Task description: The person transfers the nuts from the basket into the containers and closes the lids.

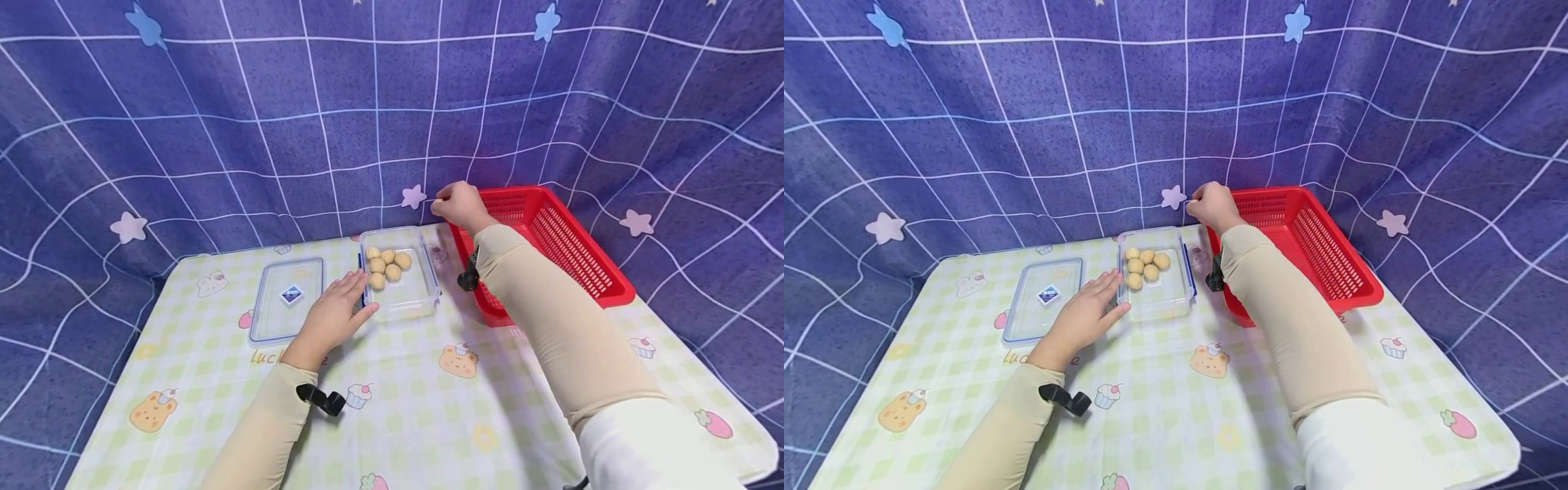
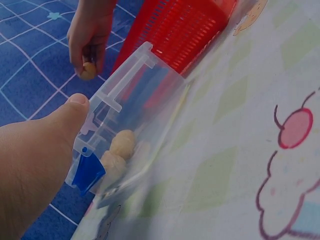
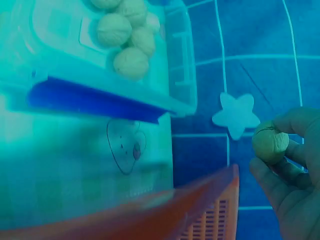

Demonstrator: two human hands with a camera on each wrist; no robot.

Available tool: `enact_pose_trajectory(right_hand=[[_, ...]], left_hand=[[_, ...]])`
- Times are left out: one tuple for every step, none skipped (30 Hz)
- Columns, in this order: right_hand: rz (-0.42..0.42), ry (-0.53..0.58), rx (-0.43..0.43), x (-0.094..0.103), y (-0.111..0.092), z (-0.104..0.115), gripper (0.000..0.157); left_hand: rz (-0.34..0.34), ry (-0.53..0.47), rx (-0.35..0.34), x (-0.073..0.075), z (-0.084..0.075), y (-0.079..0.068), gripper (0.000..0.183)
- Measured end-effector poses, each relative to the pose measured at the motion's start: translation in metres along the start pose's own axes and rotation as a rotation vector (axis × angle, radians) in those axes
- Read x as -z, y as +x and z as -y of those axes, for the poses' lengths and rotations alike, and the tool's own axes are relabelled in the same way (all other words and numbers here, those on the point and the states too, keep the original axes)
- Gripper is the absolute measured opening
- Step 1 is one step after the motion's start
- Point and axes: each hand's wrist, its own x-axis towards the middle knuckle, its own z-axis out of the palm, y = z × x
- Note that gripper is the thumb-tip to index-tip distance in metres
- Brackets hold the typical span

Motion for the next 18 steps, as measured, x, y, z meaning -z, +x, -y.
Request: enact_pose_trajectory(right_hand=[[0.003, 0.001, 0.003, -0.002, 0.0, 0.002, 0.03], [0.008, 0.001, 0.003, -0.004, 0.0, 0.005, 0.03], [0.014, -0.001, 0.005, -0.007, -0.001, 0.007, 0.029], [0.021, 0.001, 0.006, -0.009, -0.001, 0.008, 0.028], [0.029, 0.006, 0.008, -0.012, -0.001, 0.01, 0.028], [0.038, 0.006, 0.01, -0.015, -0.001, 0.011, 0.027], [0.046, 0.007, 0.013, -0.017, -0.001, 0.013, 0.025], [0.053, 0.011, 0.017, -0.02, -0.001, 0.014, 0.025], [0.058, 0.009, 0.023, -0.023, 0.0, 0.014, 0.024], [0.062, 0.01, 0.028, -0.025, 0.0, 0.015, 0.024], [0.065, 0.011, 0.031, -0.028, 0.0, 0.015, 0.025], [0.068, 0.008, 0.034, -0.03, 0.001, 0.016, 0.026], [0.07, 0.009, 0.035, -0.032, 0.001, 0.017, 0.027], [0.073, 0.009, 0.035, -0.034, 0.001, 0.017, 0.029], [0.073, 0.004, 0.031, -0.035, 0.001, 0.018, 0.03], [0.075, 0.004, 0.027, -0.037, 0.0, 0.018, 0.03], [0.076, 0.0, 0.021, -0.038, 0.0, 0.019, 0.029], [0.078, -0.006, 0.018, -0.039, 0.0, 0.019, 0.027]], left_hand=[[0.0, -0.001, 0.003, 0.0, 0.0, 0.0, 0.077], [0.001, -0.003, 0.004, 0.0, 0.0, 0.0, 0.077], [0.001, -0.003, 0.006, 0.001, 0.0, 0.0, 0.076], [0.0, -0.003, 0.007, 0.001, 0.0, 0.0, 0.076], [-0.003, -0.004, 0.005, 0.001, -0.001, 0.0, 0.076], [-0.005, -0.003, 0.005, 0.001, -0.001, 0.0, 0.076], [-0.007, -0.002, 0.005, 0.001, -0.001, 0.0, 0.075], [-0.006, -0.001, 0.005, 0.001, -0.001, 0.0, 0.075], [-0.006, 0.001, 0.003, 0.001, 0.0, 0.0, 0.075], [-0.005, -0.001, 0.003, 0.001, 0.0, 0.0, 0.075], [-0.004, -0.003, 0.003, 0.001, 0.0, 0.0, 0.075], [0.0, -0.004, 0.004, 0.001, 0.0, 0.0, 0.075], [0.003, -0.004, 0.005, 0.001, 0.0, 0.0, 0.075], [0.006, -0.004, 0.007, 0.001, 0.0, 0.0, 0.076], [0.007, -0.001, 0.006, 0.001, 0.0, 0.0, 0.076], [0.01, -0.004, 0.006, 0.0, 0.0, 0.001, 0.076], [0.011, -0.004, 0.005, 0.0, 0.0, 0.001, 0.076], [0.011, -0.001, 0.005, 0.0, 0.0, 0.001, 0.076]])
